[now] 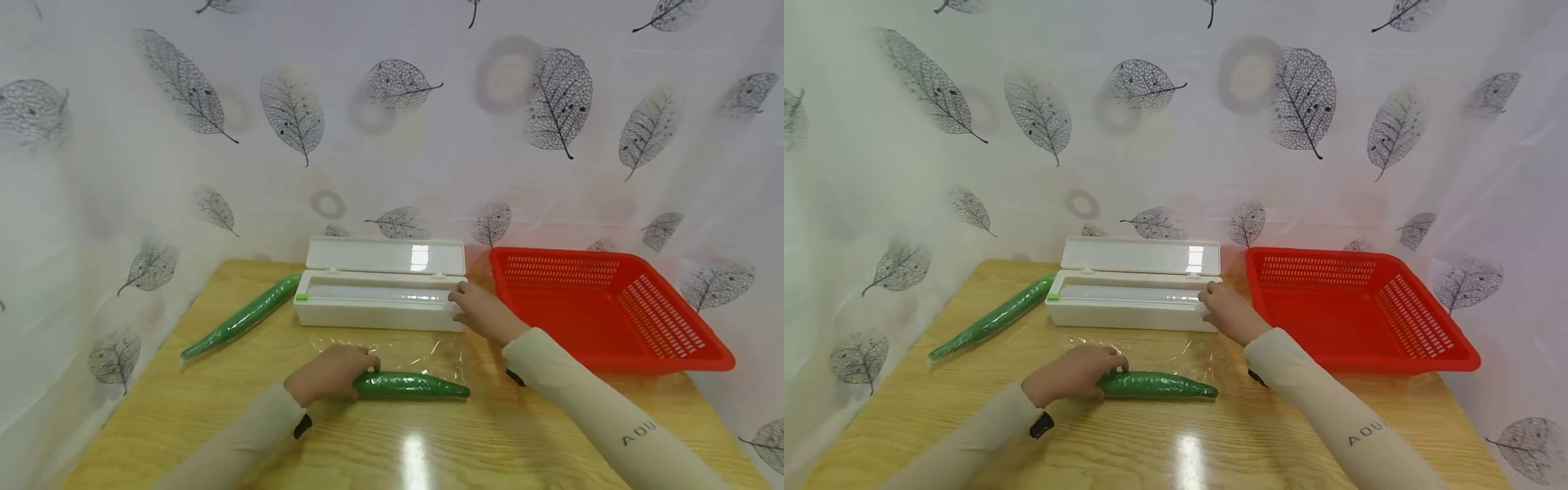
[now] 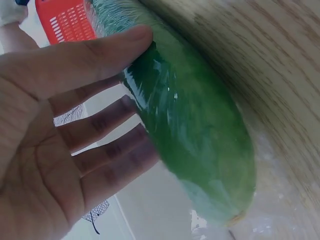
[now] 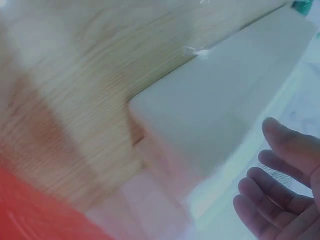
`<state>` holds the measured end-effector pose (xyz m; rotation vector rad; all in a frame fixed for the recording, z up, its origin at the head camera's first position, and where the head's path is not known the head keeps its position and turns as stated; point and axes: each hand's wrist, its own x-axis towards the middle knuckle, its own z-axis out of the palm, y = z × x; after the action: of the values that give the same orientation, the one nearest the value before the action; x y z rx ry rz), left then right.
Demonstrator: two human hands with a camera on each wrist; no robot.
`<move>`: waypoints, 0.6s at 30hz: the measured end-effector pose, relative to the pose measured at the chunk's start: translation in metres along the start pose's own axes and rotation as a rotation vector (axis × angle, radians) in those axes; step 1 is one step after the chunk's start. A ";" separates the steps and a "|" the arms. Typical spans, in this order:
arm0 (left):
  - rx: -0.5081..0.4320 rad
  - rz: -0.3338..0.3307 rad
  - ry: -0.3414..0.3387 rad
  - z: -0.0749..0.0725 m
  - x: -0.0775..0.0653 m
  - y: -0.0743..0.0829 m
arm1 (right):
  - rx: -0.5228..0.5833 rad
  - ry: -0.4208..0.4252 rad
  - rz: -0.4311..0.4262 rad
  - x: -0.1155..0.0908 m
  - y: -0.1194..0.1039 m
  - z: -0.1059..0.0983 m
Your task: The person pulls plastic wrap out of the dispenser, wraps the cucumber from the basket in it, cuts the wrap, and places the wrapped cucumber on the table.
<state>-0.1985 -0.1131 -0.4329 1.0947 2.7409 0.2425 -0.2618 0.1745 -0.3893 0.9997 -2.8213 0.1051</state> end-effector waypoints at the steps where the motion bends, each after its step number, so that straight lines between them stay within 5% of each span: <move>1: -0.010 -0.004 -0.005 0.000 0.000 0.000 | -0.004 0.009 -0.016 -0.002 -0.004 -0.001; 9: -0.066 -0.042 -0.033 -0.005 -0.001 0.000 | 0.124 -0.080 -0.130 -0.030 -0.040 0.012; 18: -0.039 -0.090 -0.074 0.002 0.004 0.003 | 0.258 -0.207 -0.078 -0.055 -0.042 0.040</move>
<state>-0.1991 -0.1082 -0.4352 0.9483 2.6999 0.2375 -0.1978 0.1713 -0.4368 1.2394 -3.0053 0.3861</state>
